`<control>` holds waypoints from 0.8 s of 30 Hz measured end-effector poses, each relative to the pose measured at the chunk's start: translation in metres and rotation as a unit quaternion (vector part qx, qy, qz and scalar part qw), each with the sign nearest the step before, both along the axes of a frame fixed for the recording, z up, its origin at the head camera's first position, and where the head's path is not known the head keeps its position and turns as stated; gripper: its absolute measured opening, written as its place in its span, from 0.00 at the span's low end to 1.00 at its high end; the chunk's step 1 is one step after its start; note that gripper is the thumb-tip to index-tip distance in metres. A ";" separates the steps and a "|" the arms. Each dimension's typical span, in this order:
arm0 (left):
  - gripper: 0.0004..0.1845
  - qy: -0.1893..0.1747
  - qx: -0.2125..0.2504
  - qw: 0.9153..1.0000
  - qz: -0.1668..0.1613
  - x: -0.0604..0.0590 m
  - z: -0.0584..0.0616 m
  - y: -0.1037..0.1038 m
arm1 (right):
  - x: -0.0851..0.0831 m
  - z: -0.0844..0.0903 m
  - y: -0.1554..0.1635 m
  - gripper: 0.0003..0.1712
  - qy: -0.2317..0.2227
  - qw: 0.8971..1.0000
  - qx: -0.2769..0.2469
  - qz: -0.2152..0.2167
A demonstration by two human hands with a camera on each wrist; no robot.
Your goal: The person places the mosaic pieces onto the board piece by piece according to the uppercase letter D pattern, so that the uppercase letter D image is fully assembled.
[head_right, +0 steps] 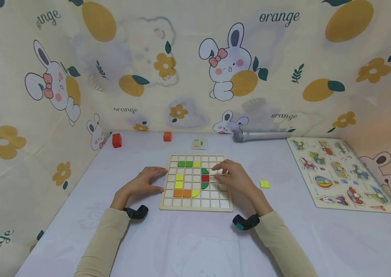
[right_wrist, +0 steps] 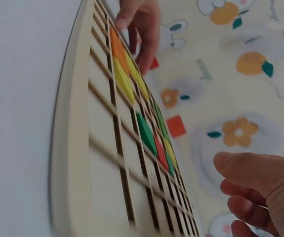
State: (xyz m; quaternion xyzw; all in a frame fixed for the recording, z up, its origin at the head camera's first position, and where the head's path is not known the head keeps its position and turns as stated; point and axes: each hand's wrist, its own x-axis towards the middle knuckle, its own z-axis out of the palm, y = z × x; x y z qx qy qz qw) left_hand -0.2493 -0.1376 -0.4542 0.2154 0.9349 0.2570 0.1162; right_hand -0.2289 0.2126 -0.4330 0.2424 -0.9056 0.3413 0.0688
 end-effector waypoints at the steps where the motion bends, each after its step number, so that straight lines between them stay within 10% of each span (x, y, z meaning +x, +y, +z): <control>1: 0.37 0.000 0.000 1.000 0.001 0.000 0.000 0.000 | 0.002 0.001 0.006 0.13 0.002 1.000 0.008 -0.007; 14: 0.37 -0.001 0.003 1.000 0.001 0.001 -0.001 0.000 | 0.025 -0.002 0.078 0.17 0.141 0.989 0.025 -0.038; 24: 0.37 0.005 0.006 1.000 -0.011 -0.001 -0.001 -0.002 | 0.034 -0.006 0.119 0.18 0.084 0.991 0.046 -0.089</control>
